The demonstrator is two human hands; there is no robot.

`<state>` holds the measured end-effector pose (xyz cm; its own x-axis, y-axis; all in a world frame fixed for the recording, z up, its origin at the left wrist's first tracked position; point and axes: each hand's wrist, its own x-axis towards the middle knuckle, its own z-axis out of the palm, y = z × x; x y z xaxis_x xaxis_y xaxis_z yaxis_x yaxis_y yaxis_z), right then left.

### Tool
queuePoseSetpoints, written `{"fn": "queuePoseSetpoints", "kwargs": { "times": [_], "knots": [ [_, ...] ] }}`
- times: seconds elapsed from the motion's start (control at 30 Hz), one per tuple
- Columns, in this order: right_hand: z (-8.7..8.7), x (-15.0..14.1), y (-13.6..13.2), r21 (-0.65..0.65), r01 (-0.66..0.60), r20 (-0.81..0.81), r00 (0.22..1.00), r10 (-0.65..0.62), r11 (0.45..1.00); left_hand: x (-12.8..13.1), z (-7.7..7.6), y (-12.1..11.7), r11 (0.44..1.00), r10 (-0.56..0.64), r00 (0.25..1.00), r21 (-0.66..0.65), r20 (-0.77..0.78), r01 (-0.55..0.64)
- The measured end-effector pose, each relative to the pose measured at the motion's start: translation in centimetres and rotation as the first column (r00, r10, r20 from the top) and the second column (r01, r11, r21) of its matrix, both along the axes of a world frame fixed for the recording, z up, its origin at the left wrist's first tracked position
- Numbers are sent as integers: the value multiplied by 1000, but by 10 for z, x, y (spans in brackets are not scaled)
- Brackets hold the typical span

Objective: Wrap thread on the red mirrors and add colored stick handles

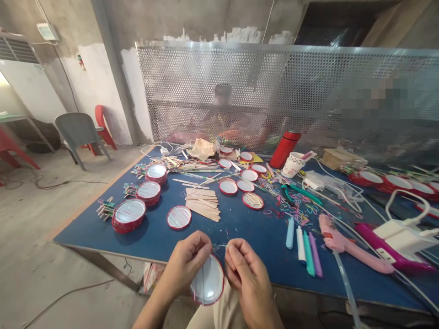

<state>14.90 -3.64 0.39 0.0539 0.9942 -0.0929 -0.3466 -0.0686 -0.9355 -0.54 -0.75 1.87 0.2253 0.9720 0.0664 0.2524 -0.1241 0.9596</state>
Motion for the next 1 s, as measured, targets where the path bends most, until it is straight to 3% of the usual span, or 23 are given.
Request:
{"fn": "queuePoseSetpoints", "kwargs": {
  "times": [0.1, 0.2, 0.27, 0.53, 0.73, 0.87, 1.0],
  "knots": [
    [-6, 0, -6, 99, 76, 199, 975, -94, 992, 1, -5, 1, 997, 63, 992, -41, 107, -59],
    [-9, -4, -15, 224, 161, 385, 891, -240, 961, 4, -9, 0, 990, 138, 978, -48, 159, -132],
    [-9, -6, -21, 225, 149, 440, 866, -237, 963, 6, -10, -1, 984, 177, 971, -46, 161, -172],
    [-12, -1, -34, 286, 120, 546, 795, -264, 951, 10, -10, -1, 974, 228, 966, -35, 122, -226],
    [-19, -10, -38, 311, 209, 514, 784, -349, 927, 11, -11, -1, 964, 265, 955, -15, 130, -265],
    [-22, -13, -42, 256, 253, 502, 790, -352, 933, 13, -13, -3, 961, 277, 951, -39, 140, -275],
    [-23, -15, -42, 148, 285, 430, 844, -322, 947, 12, -13, -2, 955, 297, 945, -35, 139, -295]
  ]
}}
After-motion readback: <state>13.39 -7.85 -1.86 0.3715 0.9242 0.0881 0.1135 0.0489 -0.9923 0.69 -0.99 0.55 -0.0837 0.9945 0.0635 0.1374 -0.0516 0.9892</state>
